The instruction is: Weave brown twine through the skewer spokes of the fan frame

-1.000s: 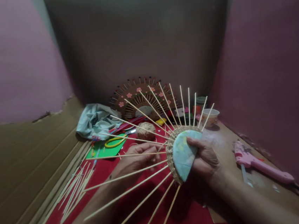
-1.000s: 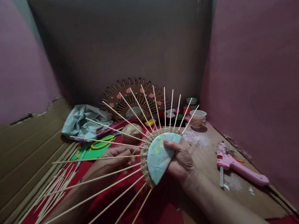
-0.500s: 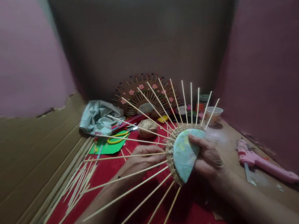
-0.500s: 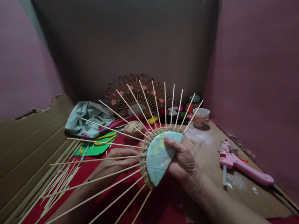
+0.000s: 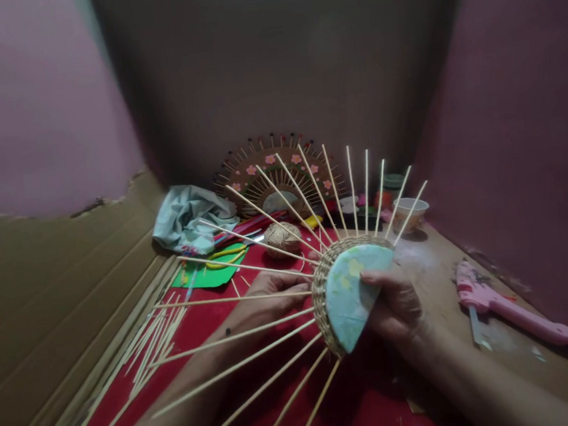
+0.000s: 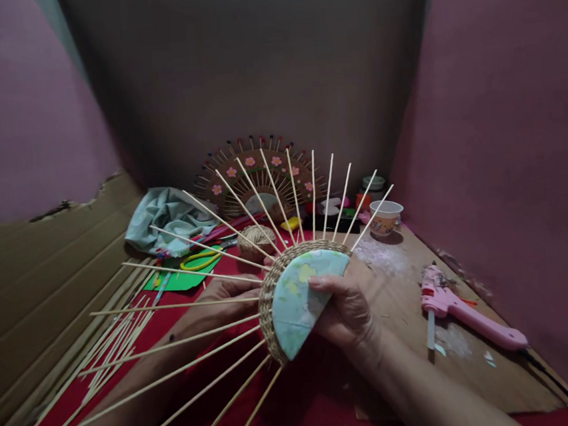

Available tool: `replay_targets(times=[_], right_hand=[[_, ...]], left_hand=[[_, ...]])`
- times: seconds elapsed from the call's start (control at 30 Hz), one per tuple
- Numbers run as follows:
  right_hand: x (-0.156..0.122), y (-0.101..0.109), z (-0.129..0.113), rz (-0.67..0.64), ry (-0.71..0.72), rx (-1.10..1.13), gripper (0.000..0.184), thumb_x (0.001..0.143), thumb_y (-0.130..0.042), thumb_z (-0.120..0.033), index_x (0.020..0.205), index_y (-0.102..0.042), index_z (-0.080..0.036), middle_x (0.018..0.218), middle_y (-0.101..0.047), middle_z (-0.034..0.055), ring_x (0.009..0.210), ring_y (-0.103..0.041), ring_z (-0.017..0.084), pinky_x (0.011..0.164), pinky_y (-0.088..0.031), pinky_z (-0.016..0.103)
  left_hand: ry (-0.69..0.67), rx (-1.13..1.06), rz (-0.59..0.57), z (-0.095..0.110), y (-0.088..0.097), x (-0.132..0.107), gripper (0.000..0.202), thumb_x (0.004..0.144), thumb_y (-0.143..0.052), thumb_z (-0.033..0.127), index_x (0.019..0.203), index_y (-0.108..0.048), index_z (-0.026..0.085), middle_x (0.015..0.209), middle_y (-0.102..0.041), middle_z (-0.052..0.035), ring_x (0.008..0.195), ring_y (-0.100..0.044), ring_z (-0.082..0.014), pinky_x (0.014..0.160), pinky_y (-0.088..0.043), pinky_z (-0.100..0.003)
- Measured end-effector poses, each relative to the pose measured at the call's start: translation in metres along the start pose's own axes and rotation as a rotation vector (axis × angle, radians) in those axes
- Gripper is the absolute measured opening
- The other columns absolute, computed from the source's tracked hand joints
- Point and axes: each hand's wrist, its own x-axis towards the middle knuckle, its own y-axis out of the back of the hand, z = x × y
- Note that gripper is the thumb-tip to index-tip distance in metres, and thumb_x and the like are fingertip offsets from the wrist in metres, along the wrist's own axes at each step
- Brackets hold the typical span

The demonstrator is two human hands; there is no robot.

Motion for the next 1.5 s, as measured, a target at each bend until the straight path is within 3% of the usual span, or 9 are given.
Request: replay_targets(times=[0.17,0.37,0.63,1.07,1.37,1.5], right_hand=[[0.000,-0.004,-0.003,0.047,-0.025,0.022,0.015,0.058,-0.062,-0.017,0.072,-0.066,-0.016,0.067,-0.070,0.0038,0.077,-0.063,0.024,0.090,-0.039,0.046],[0.000,-0.005,-0.007,0.096,-0.033,0.038,0.013,0.059,-0.062,-0.019,0.070,-0.067,-0.014,0.066,-0.070,0.0044,0.077,-0.064,0.024,0.087,-0.043,0.043],[0.004,-0.002,-0.008,0.149,0.006,0.081,0.013,0.061,-0.059,-0.020,0.070,-0.068,-0.016,0.069,-0.071,0.0042,0.067,-0.065,0.021,0.083,-0.047,0.042],[0.003,-0.006,-0.009,0.181,0.045,0.091,0.017,0.057,-0.057,-0.008,0.071,-0.066,-0.015,0.069,-0.070,0.0051,0.069,-0.065,0.022,0.084,-0.046,0.043],[0.007,-0.004,-0.023,0.304,0.152,0.076,0.016,0.063,-0.052,-0.010,0.071,-0.064,-0.015,0.066,-0.070,0.0037,0.061,-0.064,0.018,0.082,-0.048,0.041],[0.007,-0.004,-0.026,0.270,0.131,0.075,0.017,0.062,-0.053,-0.011,0.074,-0.064,-0.014,0.070,-0.070,0.0053,0.067,-0.065,0.020,0.082,-0.048,0.041]], left_hand=[[-0.022,-0.024,-0.009,0.004,0.004,0.002,0.030,0.077,-0.057,0.031,0.104,-0.058,0.018,0.103,-0.060,-0.0083,0.090,-0.057,-0.0192,0.076,-0.047,-0.035],[-0.001,-0.035,0.014,-0.006,0.018,0.019,0.026,0.066,-0.067,0.031,0.087,-0.069,0.016,0.086,-0.068,-0.0082,0.080,-0.061,-0.0189,0.074,-0.046,-0.032],[0.016,0.097,0.052,-0.005,0.024,0.019,0.029,0.063,-0.068,0.036,0.081,-0.069,0.013,0.075,-0.066,-0.0078,0.069,-0.059,-0.0176,0.062,-0.045,-0.028],[0.006,0.252,0.012,-0.005,0.032,0.021,0.025,0.068,-0.062,0.037,0.076,-0.066,0.014,0.065,-0.060,-0.0030,0.059,-0.052,-0.0134,0.052,-0.038,-0.024],[-0.097,0.296,0.014,0.019,0.067,0.006,0.014,0.069,-0.062,0.028,0.066,-0.065,0.015,0.059,-0.056,-0.0001,0.055,-0.046,-0.0093,0.051,-0.034,-0.021],[-0.137,0.215,0.096,0.017,0.083,0.003,0.015,0.069,-0.063,0.025,0.060,-0.062,0.013,0.055,-0.053,-0.0006,0.051,-0.043,-0.0078,0.048,-0.032,-0.020]])
